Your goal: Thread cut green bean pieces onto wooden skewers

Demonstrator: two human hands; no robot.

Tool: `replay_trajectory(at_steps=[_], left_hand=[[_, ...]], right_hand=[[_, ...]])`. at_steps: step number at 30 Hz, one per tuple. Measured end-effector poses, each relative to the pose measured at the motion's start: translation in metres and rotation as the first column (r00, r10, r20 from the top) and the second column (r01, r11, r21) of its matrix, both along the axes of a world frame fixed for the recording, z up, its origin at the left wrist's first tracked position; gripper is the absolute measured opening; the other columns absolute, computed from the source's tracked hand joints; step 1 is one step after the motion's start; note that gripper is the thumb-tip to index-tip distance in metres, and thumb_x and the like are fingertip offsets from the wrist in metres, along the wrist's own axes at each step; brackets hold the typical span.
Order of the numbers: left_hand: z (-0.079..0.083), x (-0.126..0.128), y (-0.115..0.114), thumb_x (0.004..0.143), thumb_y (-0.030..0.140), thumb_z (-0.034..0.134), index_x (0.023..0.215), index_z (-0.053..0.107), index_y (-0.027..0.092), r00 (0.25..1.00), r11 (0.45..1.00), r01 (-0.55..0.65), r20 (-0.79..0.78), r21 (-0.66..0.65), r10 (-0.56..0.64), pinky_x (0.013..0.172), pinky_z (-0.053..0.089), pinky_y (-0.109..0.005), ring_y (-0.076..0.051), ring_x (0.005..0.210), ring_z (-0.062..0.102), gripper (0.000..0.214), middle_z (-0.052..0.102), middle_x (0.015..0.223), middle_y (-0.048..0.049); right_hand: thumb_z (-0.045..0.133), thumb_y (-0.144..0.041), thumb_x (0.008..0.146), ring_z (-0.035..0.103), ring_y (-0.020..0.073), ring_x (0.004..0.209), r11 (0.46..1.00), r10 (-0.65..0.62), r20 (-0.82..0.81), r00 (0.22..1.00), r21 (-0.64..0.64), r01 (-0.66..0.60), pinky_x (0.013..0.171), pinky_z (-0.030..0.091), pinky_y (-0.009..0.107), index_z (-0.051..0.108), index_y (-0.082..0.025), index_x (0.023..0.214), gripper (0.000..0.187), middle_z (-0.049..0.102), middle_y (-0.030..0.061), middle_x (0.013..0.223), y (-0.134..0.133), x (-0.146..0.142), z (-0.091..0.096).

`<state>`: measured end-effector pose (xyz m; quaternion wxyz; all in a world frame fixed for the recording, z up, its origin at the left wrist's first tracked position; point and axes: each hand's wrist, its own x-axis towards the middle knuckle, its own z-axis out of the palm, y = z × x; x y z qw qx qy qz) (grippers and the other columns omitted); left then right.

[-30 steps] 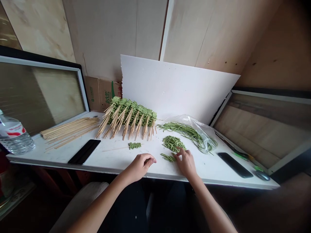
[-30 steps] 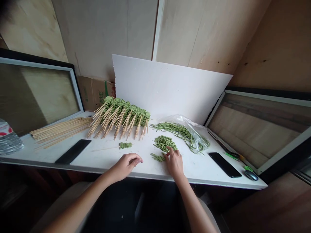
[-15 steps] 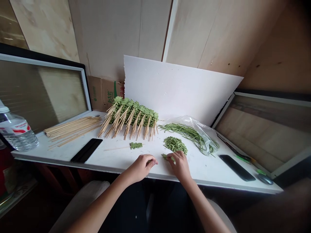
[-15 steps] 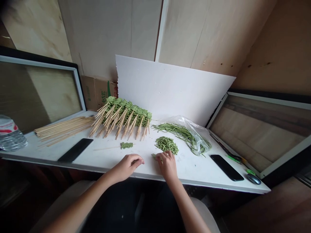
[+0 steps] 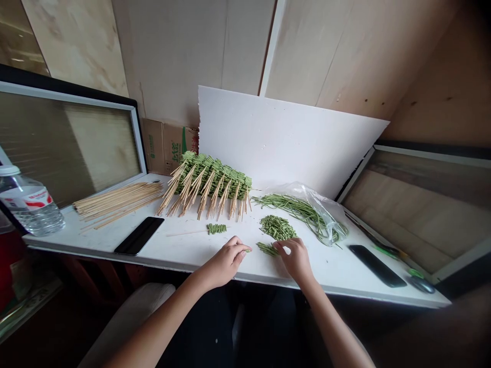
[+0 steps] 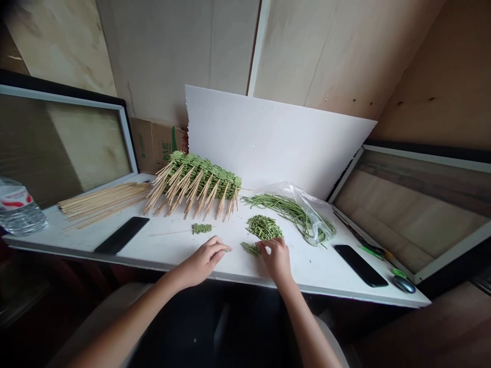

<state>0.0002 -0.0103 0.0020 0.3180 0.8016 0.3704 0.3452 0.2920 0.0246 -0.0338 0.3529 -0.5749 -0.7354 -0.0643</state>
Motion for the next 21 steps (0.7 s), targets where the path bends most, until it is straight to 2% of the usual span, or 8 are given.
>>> replay_trajectory(at_steps=[6, 10, 13, 16, 17, 19, 21], left_hand=[[-0.005, 0.001, 0.000, 0.108, 0.029, 0.044, 0.130, 0.067, 0.023, 0.999, 0.998, 0.017, 0.039, 0.062, -0.019, 0.094, 0.052, -0.032, -0.019, 0.099, 0.065, 0.033, 0.059, 0.117, -0.0086], [-0.004, 0.005, 0.002, 0.101, 0.020, 0.058, 0.128, 0.066, 0.023, 0.994, 0.998, -0.020, 0.106, 0.064, 0.013, 0.089, 0.053, -0.031, -0.018, 0.095, 0.066, 0.028, 0.064, 0.109, -0.0064], [-0.001, 0.009, 0.001, 0.094, 0.013, 0.067, 0.126, 0.064, 0.022, 0.986, 0.996, -0.044, 0.167, 0.072, 0.032, 0.087, 0.054, -0.031, -0.018, 0.092, 0.067, 0.034, 0.068, 0.100, -0.0043], [0.000, 0.013, -0.001, 0.091, 0.009, 0.069, 0.125, 0.063, 0.021, 0.978, 0.994, -0.053, 0.204, 0.099, 0.032, 0.086, 0.056, -0.031, -0.018, 0.090, 0.068, 0.036, 0.069, 0.097, -0.0036], [0.000, 0.013, -0.002, 0.091, 0.008, 0.069, 0.125, 0.063, 0.021, 0.978, 0.992, -0.056, 0.208, 0.115, 0.031, 0.086, 0.056, -0.031, -0.018, 0.090, 0.068, 0.037, 0.069, 0.097, -0.0037], [-0.002, 0.012, -0.001, 0.091, 0.007, 0.067, 0.125, 0.063, 0.021, 0.981, 0.986, -0.062, 0.193, 0.156, 0.031, 0.085, 0.057, -0.031, -0.019, 0.091, 0.068, 0.037, 0.068, 0.099, -0.0044], [-0.004, 0.010, 0.001, 0.093, 0.007, 0.066, 0.120, 0.066, 0.021, 0.988, 0.974, -0.075, 0.145, 0.213, 0.044, 0.084, 0.056, -0.031, -0.019, 0.092, 0.069, 0.030, 0.069, 0.102, -0.0053]], right_hand=[[0.051, -0.045, 0.101, 0.062, 0.0333, 0.094, 0.998, -0.025, -0.040, 0.999, -0.063, 0.022, 0.080, 0.049, 0.044, 0.079, -0.021, 0.088, 0.039, 0.076, 0.0121, 0.087, 0.003, 0.003, -0.004], [0.050, -0.052, 0.102, 0.061, 0.0336, 0.095, 0.998, 0.008, -0.143, 0.990, -0.056, -0.017, 0.084, 0.049, 0.047, 0.079, -0.020, 0.090, 0.045, 0.077, 0.0127, 0.091, -0.001, -0.004, 0.007], [0.052, -0.056, 0.102, 0.062, 0.0315, 0.098, 0.978, 0.123, -0.323, 0.938, -0.124, -0.171, 0.077, 0.050, 0.041, 0.080, -0.022, 0.098, 0.044, 0.077, 0.0111, 0.100, -0.015, -0.022, 0.025], [0.062, -0.053, 0.099, 0.065, 0.0262, 0.094, 0.883, 0.320, -0.417, 0.851, -0.194, -0.427, 0.072, 0.050, 0.036, 0.077, -0.026, 0.116, 0.035, 0.077, 0.0080, 0.105, -0.033, -0.047, 0.039], [0.066, -0.052, 0.097, 0.065, 0.0252, 0.093, 0.855, 0.372, -0.417, 0.829, -0.195, -0.481, 0.072, 0.050, 0.035, 0.077, -0.028, 0.115, 0.033, 0.077, 0.0070, 0.103, -0.038, -0.055, 0.042], [0.068, -0.049, 0.097, 0.064, 0.0237, 0.089, 0.836, 0.422, -0.406, 0.811, -0.170, -0.521, 0.070, 0.049, 0.034, 0.079, -0.028, 0.107, 0.025, 0.076, 0.0057, 0.096, -0.045, -0.066, 0.045], [0.066, -0.045, 0.099, 0.062, 0.0232, 0.086, 0.861, 0.414, -0.399, 0.818, -0.122, -0.494, 0.068, 0.048, 0.034, 0.079, -0.028, 0.103, 0.022, 0.075, 0.0056, 0.091, -0.048, -0.071, 0.045]])
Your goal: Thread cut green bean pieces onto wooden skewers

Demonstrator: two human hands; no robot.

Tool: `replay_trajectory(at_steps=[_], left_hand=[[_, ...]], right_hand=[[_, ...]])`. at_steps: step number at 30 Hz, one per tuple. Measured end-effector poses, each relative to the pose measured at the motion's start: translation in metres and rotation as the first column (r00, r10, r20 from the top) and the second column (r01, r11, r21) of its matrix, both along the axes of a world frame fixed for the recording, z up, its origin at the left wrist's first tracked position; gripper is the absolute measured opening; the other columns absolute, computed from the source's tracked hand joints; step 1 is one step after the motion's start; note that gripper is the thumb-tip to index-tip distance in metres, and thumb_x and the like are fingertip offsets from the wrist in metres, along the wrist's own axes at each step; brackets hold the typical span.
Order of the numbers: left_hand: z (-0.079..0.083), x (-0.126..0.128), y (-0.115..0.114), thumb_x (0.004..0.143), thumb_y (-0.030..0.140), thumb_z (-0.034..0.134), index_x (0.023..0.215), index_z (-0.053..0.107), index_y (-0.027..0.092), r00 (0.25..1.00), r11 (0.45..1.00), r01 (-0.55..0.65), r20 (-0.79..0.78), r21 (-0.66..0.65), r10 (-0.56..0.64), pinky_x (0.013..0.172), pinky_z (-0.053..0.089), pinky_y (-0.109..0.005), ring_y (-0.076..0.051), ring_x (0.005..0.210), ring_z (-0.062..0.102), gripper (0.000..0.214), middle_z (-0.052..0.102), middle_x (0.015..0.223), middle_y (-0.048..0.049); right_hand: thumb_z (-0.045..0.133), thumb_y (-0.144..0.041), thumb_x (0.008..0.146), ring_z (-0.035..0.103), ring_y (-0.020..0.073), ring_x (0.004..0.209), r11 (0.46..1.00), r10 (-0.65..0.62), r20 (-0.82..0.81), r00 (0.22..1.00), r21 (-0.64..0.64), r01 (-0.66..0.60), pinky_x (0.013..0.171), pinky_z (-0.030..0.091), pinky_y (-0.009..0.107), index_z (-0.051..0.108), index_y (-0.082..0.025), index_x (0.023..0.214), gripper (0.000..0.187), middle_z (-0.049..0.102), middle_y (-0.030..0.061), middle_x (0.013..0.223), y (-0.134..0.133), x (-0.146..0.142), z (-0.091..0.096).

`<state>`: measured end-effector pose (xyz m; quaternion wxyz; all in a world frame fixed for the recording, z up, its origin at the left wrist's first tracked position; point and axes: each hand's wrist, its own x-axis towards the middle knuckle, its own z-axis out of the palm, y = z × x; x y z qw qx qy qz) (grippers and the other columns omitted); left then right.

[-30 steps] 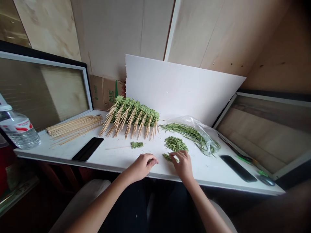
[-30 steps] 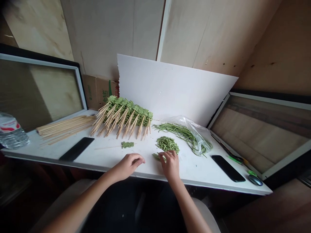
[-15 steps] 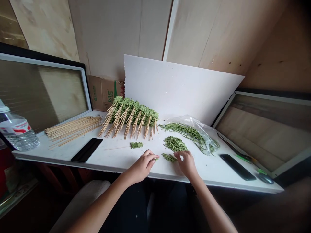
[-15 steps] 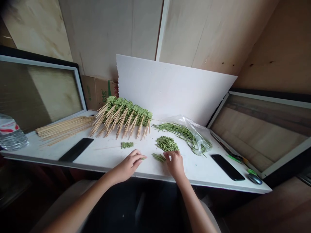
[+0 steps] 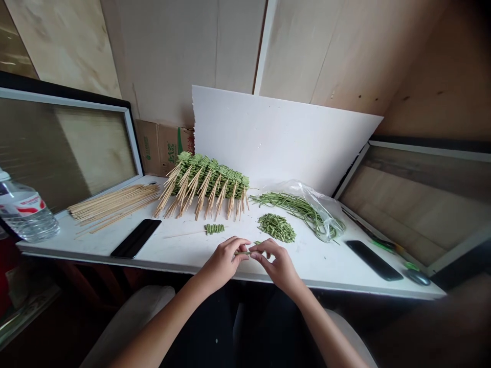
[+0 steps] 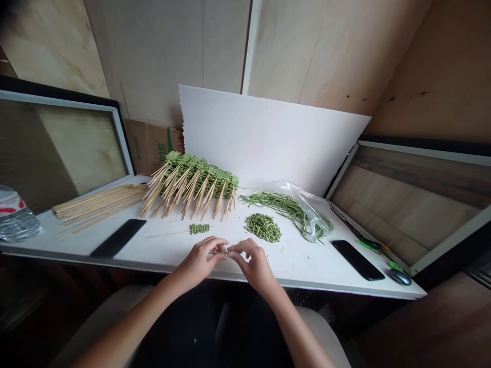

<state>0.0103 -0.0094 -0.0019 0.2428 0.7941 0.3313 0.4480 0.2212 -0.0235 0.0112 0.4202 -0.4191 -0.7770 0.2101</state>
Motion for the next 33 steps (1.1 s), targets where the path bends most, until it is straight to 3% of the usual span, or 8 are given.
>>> replay_trajectory(at_steps=[4, 10, 16, 22, 26, 28, 31, 33], left_hand=[[0.000, -0.004, 0.003, 0.097, 0.010, 0.062, 0.104, 0.072, 0.019, 0.992, 0.997, -0.027, -0.121, 0.078, 0.036, 0.078, 0.053, -0.030, -0.019, 0.087, 0.069, 0.015, 0.070, 0.099, -0.0058], [0.008, -0.001, -0.006, 0.100, 0.012, 0.057, 0.100, 0.072, 0.020, 0.980, 0.997, -0.003, -0.197, 0.082, 0.019, 0.078, 0.048, -0.030, -0.020, 0.086, 0.065, 0.018, 0.071, 0.091, -0.0042], [0.015, 0.003, -0.014, 0.097, 0.010, 0.052, 0.080, 0.071, 0.017, 0.983, 0.969, 0.183, 0.021, -0.164, -0.182, 0.072, 0.048, -0.027, -0.016, 0.075, 0.062, 0.026, 0.068, 0.078, -0.0028], [0.008, 0.005, -0.015, 0.091, 0.015, 0.055, 0.073, 0.068, 0.015, 0.913, 0.818, 0.396, 0.276, -0.417, -0.301, 0.067, 0.048, -0.027, -0.014, 0.068, 0.057, 0.022, 0.065, 0.071, -0.0028], [0.007, 0.008, -0.013, 0.097, 0.033, 0.060, 0.071, 0.065, 0.015, 0.870, 0.764, 0.469, 0.380, -0.444, -0.314, 0.057, 0.042, -0.024, -0.011, 0.056, 0.048, 0.033, 0.058, 0.064, 0.0002], [0.010, 0.008, -0.013, 0.099, 0.045, 0.060, 0.075, 0.066, 0.015, 0.861, 0.766, 0.475, 0.411, -0.434, -0.300, 0.061, 0.047, -0.027, -0.012, 0.055, 0.054, 0.039, 0.060, 0.064, -0.0003], [0.017, 0.009, -0.013, 0.102, 0.056, 0.054, 0.086, 0.065, 0.014, 0.844, 0.776, 0.466, 0.477, -0.425, -0.245, 0.077, 0.054, -0.035, -0.018, 0.066, 0.068, 0.046, 0.071, 0.071, -0.0062], [0.018, 0.009, -0.013, 0.102, 0.059, 0.052, 0.089, 0.061, 0.015, 0.831, 0.770, 0.458, 0.521, -0.444, -0.195, 0.084, 0.054, -0.038, -0.023, 0.077, 0.074, 0.047, 0.076, 0.082, -0.0111]], right_hand=[[0.068, -0.040, 0.098, 0.061, 0.0244, 0.090, 0.996, -0.025, -0.005, 1.000, 0.086, 0.025, 0.072, 0.049, 0.036, 0.076, -0.027, 0.106, 0.017, 0.074, 0.0061, 0.094, 0.000, 0.000, 0.000], [0.068, -0.033, 0.098, 0.058, 0.0236, 0.086, 0.983, 0.025, -0.010, 1.000, 0.181, -0.023, 0.077, 0.048, 0.037, 0.072, -0.025, 0.094, 0.010, 0.070, 0.0045, 0.086, -0.005, -0.003, 0.007], [0.074, -0.041, 0.094, 0.055, 0.0250, 0.090, 0.993, 0.098, -0.154, 0.983, 0.087, -0.086, 0.087, 0.044, 0.041, 0.073, -0.026, 0.080, 0.020, 0.068, 0.0038, 0.080, -0.008, -0.006, 0.007], [0.077, -0.051, 0.089, 0.055, 0.0238, 0.084, 0.958, 0.232, -0.302, 0.924, -0.092, -0.271, 0.088, 0.045, 0.041, 0.072, -0.025, 0.075, 0.029, 0.064, 0.0029, 0.074, -0.006, -0.003, 0.005], [0.075, -0.057, 0.088, 0.056, 0.0233, 0.081, 0.939, 0.259, -0.337, 0.905, -0.134, -0.318, 0.083, 0.048, 0.040, 0.072, -0.025, 0.071, 0.036, 0.063, 0.0034, 0.073, -0.006, -0.001, 0.009], [0.076, -0.057, 0.087, 0.059, 0.0237, 0.081, 0.963, 0.192, -0.322, 0.927, -0.120, -0.241, 0.078, 0.049, 0.039, 0.077, -0.025, 0.079, 0.032, 0.066, 0.0044, 0.077, -0.003, 0.003, 0.010], [0.072, -0.057, 0.090, 0.061, 0.0266, 0.087, 0.998, -0.061, -0.171, 0.983, -0.030, 0.057, 0.082, 0.048, 0.041, 0.082, -0.027, 0.093, 0.032, 0.072, 0.0072, 0.085, 0.010, 0.020, 0.005], [0.066, -0.057, 0.094, 0.060, 0.0301, 0.092, 0.952, -0.296, 0.000, 0.955, 0.083, 0.295, 0.087, 0.045, 0.046, 0.082, -0.026, 0.094, 0.036, 0.074, 0.0096, 0.087, 0.023, 0.037, -0.005]])
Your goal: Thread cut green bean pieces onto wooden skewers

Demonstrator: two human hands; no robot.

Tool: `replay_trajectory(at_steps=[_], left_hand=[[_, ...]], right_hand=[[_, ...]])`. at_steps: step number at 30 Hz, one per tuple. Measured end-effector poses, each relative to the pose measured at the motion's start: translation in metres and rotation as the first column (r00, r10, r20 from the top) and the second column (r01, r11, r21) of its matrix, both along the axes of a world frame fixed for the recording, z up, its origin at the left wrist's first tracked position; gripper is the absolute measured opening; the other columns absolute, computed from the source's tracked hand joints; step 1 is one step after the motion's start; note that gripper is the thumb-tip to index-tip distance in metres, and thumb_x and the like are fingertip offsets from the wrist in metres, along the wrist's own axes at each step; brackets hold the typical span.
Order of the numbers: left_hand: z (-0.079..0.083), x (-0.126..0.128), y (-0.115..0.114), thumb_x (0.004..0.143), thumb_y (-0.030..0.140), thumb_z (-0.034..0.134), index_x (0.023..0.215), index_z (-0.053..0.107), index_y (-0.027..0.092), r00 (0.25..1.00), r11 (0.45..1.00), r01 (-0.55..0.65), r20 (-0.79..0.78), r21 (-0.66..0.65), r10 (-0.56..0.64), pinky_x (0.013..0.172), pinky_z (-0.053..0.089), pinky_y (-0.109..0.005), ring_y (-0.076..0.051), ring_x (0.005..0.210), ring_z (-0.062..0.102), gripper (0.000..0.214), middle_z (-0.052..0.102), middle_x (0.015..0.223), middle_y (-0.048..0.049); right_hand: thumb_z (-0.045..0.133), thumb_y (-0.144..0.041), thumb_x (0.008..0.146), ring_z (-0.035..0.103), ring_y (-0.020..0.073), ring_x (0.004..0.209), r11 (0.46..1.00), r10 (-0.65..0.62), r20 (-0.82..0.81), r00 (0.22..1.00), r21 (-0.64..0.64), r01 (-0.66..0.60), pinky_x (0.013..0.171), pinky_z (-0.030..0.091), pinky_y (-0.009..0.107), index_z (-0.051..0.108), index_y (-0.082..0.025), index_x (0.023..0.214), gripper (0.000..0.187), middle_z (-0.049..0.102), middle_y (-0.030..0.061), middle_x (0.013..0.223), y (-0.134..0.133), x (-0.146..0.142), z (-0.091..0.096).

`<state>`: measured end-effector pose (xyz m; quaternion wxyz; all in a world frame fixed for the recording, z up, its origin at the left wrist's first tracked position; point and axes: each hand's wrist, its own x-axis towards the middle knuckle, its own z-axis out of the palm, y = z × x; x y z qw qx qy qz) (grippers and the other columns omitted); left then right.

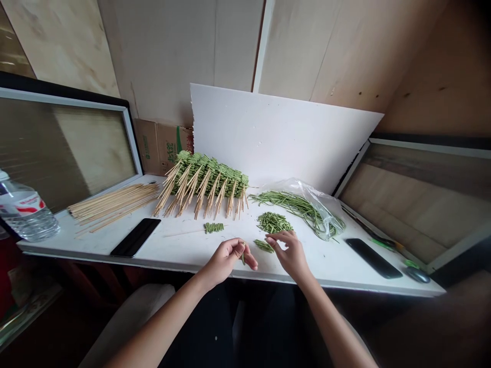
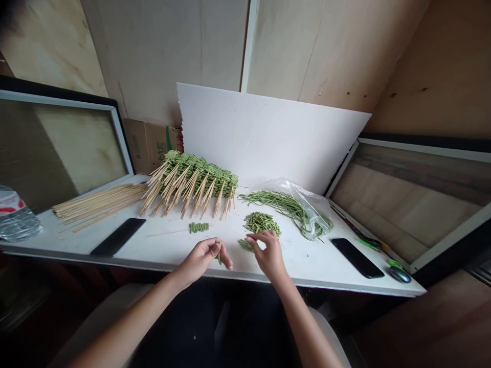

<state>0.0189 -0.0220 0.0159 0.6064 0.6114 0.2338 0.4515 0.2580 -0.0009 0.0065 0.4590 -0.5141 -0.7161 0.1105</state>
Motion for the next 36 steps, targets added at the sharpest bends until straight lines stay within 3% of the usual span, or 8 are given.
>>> replay_trajectory(at_steps=[4, 7, 10, 16, 19, 22, 29, 36], left_hand=[[-0.012, -0.002, 0.009, 0.097, 0.063, 0.059, 0.087, 0.063, 0.015, 0.994, 0.993, -0.110, -0.016, -0.046, 0.110, 0.083, 0.052, -0.033, -0.020, 0.085, 0.071, 0.049, 0.076, 0.095, -0.0112], [-0.024, -0.003, 0.018, 0.092, 0.064, 0.066, 0.090, 0.068, 0.014, 0.970, 0.970, -0.239, -0.050, -0.047, 0.237, 0.071, 0.047, -0.027, -0.013, 0.068, 0.058, 0.050, 0.067, 0.084, -0.0043], [-0.029, -0.004, 0.022, 0.091, 0.064, 0.067, 0.094, 0.071, 0.013, 0.962, 0.960, -0.272, -0.025, -0.061, 0.271, 0.069, 0.047, -0.027, -0.013, 0.066, 0.054, 0.051, 0.060, 0.071, -0.0004], [-0.025, -0.002, 0.020, 0.087, 0.056, 0.076, 0.101, 0.072, 0.011, 0.966, 0.964, -0.257, 0.005, -0.069, 0.258, 0.078, 0.053, -0.033, -0.018, 0.077, 0.065, 0.047, 0.069, 0.077, -0.0054], [-0.026, -0.001, 0.019, 0.086, 0.051, 0.079, 0.102, 0.072, 0.011, 0.972, 0.969, -0.236, 0.004, -0.074, 0.237, 0.083, 0.054, -0.034, -0.019, 0.081, 0.069, 0.044, 0.073, 0.081, -0.0071], [-0.025, 0.001, 0.017, 0.086, 0.047, 0.080, 0.103, 0.072, 0.012, 0.975, 0.973, -0.222, -0.018, -0.062, 0.221, 0.087, 0.056, -0.035, -0.020, 0.085, 0.072, 0.040, 0.075, 0.084, -0.0078], [-0.021, 0.000, 0.012, 0.091, 0.043, 0.075, 0.105, 0.074, 0.014, 0.957, 0.962, -0.243, -0.129, 0.127, 0.259, 0.088, 0.058, -0.036, -0.024, 0.094, 0.074, 0.032, 0.078, 0.098, -0.0113], [-0.016, -0.003, 0.009, 0.097, 0.030, 0.068, 0.099, 0.080, 0.019, 0.860, 0.834, -0.300, -0.247, 0.463, 0.446, 0.078, 0.054, -0.032, -0.022, 0.083, 0.071, 0.017, 0.077, 0.089, -0.0077]], right_hand=[[0.060, -0.056, 0.096, 0.057, 0.0339, 0.092, 0.971, -0.237, 0.198, 0.951, 0.052, 0.231, 0.084, 0.046, 0.048, 0.083, -0.023, 0.088, 0.041, 0.075, 0.0121, 0.087, 0.020, 0.028, -0.030], [0.059, -0.054, 0.096, 0.056, 0.0342, 0.091, 0.960, -0.281, 0.284, 0.917, 0.071, 0.272, 0.082, 0.046, 0.047, 0.084, -0.024, 0.087, 0.039, 0.075, 0.0124, 0.088, 0.026, 0.036, -0.048], [0.059, -0.054, 0.097, 0.056, 0.0338, 0.091, 0.964, -0.263, 0.329, 0.907, 0.055, 0.260, 0.080, 0.046, 0.046, 0.084, -0.026, 0.087, 0.039, 0.075, 0.0119, 0.087, 0.027, 0.038, -0.053], [0.052, -0.061, 0.099, 0.060, 0.0336, 0.092, 0.973, -0.229, 0.230, 0.946, 0.055, 0.223, 0.085, 0.046, 0.048, 0.081, -0.023, 0.084, 0.050, 0.076, 0.0127, 0.090, 0.016, 0.023, -0.029], [0.057, -0.059, 0.099, 0.066, 0.0292, 0.092, 0.995, -0.012, -0.009, 1.000, -0.096, 0.011, 0.080, 0.050, 0.042, 0.080, -0.024, 0.101, 0.042, 0.078, 0.0102, 0.103, 0.004, 0.002, -0.010], [0.071, -0.058, 0.091, 0.069, 0.0267, 0.091, 0.968, 0.167, -0.171, 0.971, -0.159, -0.194, 0.070, 0.051, 0.036, 0.078, -0.025, 0.108, 0.037, 0.078, 0.0091, 0.106, -0.008, -0.019, 0.000], [0.070, -0.048, 0.095, 0.062, 0.0242, 0.083, 0.978, 0.209, -0.063, 0.976, 0.021, -0.208, 0.066, 0.047, 0.035, 0.076, -0.026, 0.092, 0.023, 0.076, 0.0065, 0.088, -0.023, -0.036, 0.006], [0.066, -0.033, 0.099, 0.060, 0.0255, 0.088, 0.952, 0.273, 0.063, 0.960, 0.128, -0.279, 0.082, 0.049, 0.042, 0.074, -0.027, 0.099, 0.010, 0.072, 0.0063, 0.090, -0.031, -0.042, 0.015]])
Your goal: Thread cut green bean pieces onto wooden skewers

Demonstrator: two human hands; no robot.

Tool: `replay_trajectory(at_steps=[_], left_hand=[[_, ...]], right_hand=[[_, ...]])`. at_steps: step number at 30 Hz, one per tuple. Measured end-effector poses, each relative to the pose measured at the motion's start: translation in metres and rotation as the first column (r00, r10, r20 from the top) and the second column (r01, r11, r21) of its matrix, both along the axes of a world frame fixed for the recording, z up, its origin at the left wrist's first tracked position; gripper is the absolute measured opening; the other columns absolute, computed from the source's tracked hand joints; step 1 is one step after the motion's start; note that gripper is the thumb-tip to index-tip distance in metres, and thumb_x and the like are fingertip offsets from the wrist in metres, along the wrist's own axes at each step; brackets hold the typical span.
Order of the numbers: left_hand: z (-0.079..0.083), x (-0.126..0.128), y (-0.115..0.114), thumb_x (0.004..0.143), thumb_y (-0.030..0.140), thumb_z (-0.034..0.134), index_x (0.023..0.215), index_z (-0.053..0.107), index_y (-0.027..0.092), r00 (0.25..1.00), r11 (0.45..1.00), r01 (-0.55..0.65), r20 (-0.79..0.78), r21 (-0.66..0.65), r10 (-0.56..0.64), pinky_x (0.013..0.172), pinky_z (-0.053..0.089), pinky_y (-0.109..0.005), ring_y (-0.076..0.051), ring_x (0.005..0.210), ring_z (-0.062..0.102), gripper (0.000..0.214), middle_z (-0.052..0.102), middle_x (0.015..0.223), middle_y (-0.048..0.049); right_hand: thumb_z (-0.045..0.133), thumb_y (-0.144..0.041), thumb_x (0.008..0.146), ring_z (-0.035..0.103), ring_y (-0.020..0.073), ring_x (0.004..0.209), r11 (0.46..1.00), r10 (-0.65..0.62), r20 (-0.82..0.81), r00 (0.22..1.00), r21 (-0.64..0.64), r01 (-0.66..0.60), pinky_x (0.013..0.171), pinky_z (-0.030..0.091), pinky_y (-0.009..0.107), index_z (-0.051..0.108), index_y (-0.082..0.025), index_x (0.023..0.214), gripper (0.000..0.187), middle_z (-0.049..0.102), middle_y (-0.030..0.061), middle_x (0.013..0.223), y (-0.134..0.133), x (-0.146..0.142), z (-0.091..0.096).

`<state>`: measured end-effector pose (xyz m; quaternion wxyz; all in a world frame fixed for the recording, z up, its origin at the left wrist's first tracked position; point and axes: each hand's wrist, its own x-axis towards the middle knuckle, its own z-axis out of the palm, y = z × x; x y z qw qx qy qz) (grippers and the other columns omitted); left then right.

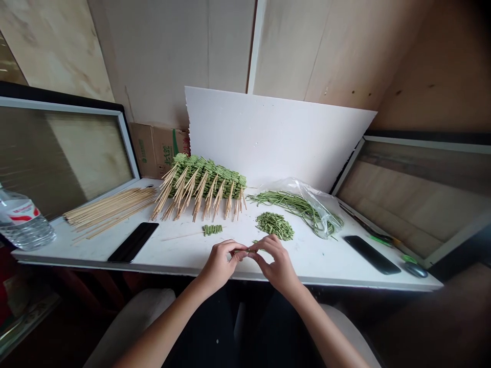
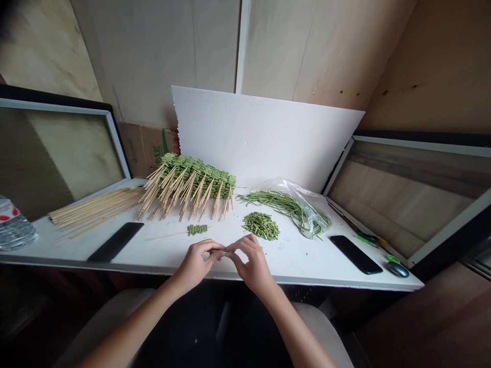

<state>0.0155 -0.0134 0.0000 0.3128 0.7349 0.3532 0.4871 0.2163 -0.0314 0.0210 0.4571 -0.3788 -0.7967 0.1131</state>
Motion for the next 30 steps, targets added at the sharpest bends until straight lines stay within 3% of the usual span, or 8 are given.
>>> replay_trajectory(at_steps=[5, 12, 18, 20, 22, 25, 27, 30], left_hand=[[0.005, 0.001, -0.004, 0.095, 0.023, 0.067, 0.092, 0.078, 0.019, 0.999, 0.999, 0.033, -0.017, 0.036, -0.033, 0.080, 0.054, -0.032, -0.022, 0.086, 0.071, 0.012, 0.077, 0.090, -0.0070], [0.007, 0.004, -0.009, 0.084, 0.004, 0.058, 0.078, 0.075, 0.016, 0.990, 0.989, 0.121, 0.087, -0.090, -0.113, 0.075, 0.053, -0.030, -0.018, 0.073, 0.067, 0.022, 0.072, 0.074, -0.0036], [-0.003, 0.010, -0.006, 0.089, 0.019, 0.067, 0.076, 0.073, 0.015, 0.945, 0.949, 0.246, 0.266, -0.198, -0.190, 0.075, 0.053, -0.031, -0.017, 0.067, 0.066, 0.016, 0.070, 0.066, -0.0034], [-0.007, 0.011, -0.005, 0.091, 0.028, 0.070, 0.080, 0.073, 0.014, 0.920, 0.920, 0.303, 0.330, -0.248, -0.213, 0.076, 0.053, -0.032, -0.018, 0.067, 0.067, 0.018, 0.071, 0.066, -0.0040], [-0.010, 0.011, -0.003, 0.092, 0.038, 0.072, 0.087, 0.073, 0.014, 0.901, 0.897, 0.331, 0.380, -0.294, -0.208, 0.078, 0.054, -0.033, -0.019, 0.069, 0.069, 0.025, 0.073, 0.069, -0.0054], [-0.011, 0.009, 0.002, 0.093, 0.049, 0.071, 0.095, 0.070, 0.013, 0.907, 0.890, 0.297, 0.395, -0.346, -0.149, 0.083, 0.054, -0.035, -0.021, 0.074, 0.073, 0.035, 0.077, 0.074, -0.0078], [-0.012, 0.006, 0.006, 0.092, 0.053, 0.071, 0.098, 0.066, 0.014, 0.914, 0.884, 0.270, 0.389, -0.381, -0.111, 0.086, 0.053, -0.037, -0.023, 0.078, 0.075, 0.039, 0.079, 0.078, -0.0096], [-0.013, 0.001, 0.012, 0.092, 0.058, 0.069, 0.101, 0.060, 0.016, 0.925, 0.875, 0.236, 0.372, -0.423, -0.069, 0.089, 0.052, -0.038, -0.026, 0.087, 0.077, 0.043, 0.082, 0.086, -0.0128]], right_hand=[[0.065, -0.027, 0.099, 0.058, 0.0267, 0.090, 1.000, -0.016, -0.016, 1.000, 0.007, 0.016, 0.083, 0.048, 0.043, 0.072, -0.026, 0.093, 0.009, 0.070, 0.0066, 0.088, -0.003, -0.003, -0.003], [0.077, -0.044, 0.089, 0.055, 0.0250, 0.085, 0.974, 0.002, -0.261, 0.965, -0.218, -0.061, 0.077, 0.045, 0.037, 0.076, -0.026, 0.080, 0.020, 0.066, 0.0044, 0.077, -0.002, -0.006, -0.010], [0.082, -0.046, 0.084, 0.057, 0.0195, 0.074, 0.874, 0.073, -0.548, 0.833, -0.368, -0.318, 0.071, 0.047, 0.033, 0.073, -0.023, 0.075, 0.026, 0.063, 0.0024, 0.076, -0.002, -0.011, -0.012], [0.083, -0.045, 0.082, 0.060, 0.0193, 0.075, 0.848, 0.037, -0.596, 0.802, -0.406, -0.341, 0.070, 0.049, 0.033, 0.074, -0.023, 0.077, 0.024, 0.066, 0.0027, 0.079, 0.000, -0.008, -0.011], [0.083, -0.047, 0.081, 0.064, 0.0215, 0.078, 0.881, -0.049, -0.566, 0.823, -0.412, -0.231, 0.070, 0.050, 0.033, 0.077, -0.023, 0.080, 0.025, 0.071, 0.0052, 0.084, 0.007, 0.001, -0.010], [0.075, -0.052, 0.086, 0.068, 0.0270, 0.088, 0.937, -0.237, -0.351, 0.906, -0.328, 0.118, 0.069, 0.050, 0.035, 0.082, -0.024, 0.090, 0.029, 0.078, 0.0104, 0.098, 0.025, 0.030, -0.013], [0.072, -0.051, 0.086, 0.068, 0.0287, 0.089, 0.907, -0.394, -0.165, 0.904, -0.227, 0.354, 0.072, 0.051, 0.037, 0.083, -0.025, 0.100, 0.031, 0.079, 0.0102, 0.098, 0.041, 0.055, -0.016], [0.069, -0.047, 0.084, 0.072, 0.0285, 0.085, 0.832, -0.540, -0.019, 0.841, -0.165, 0.530, 0.080, 0.054, 0.040, 0.082, -0.023, 0.095, 0.030, 0.080, 0.0090, 0.093, 0.069, 0.088, -0.023]])
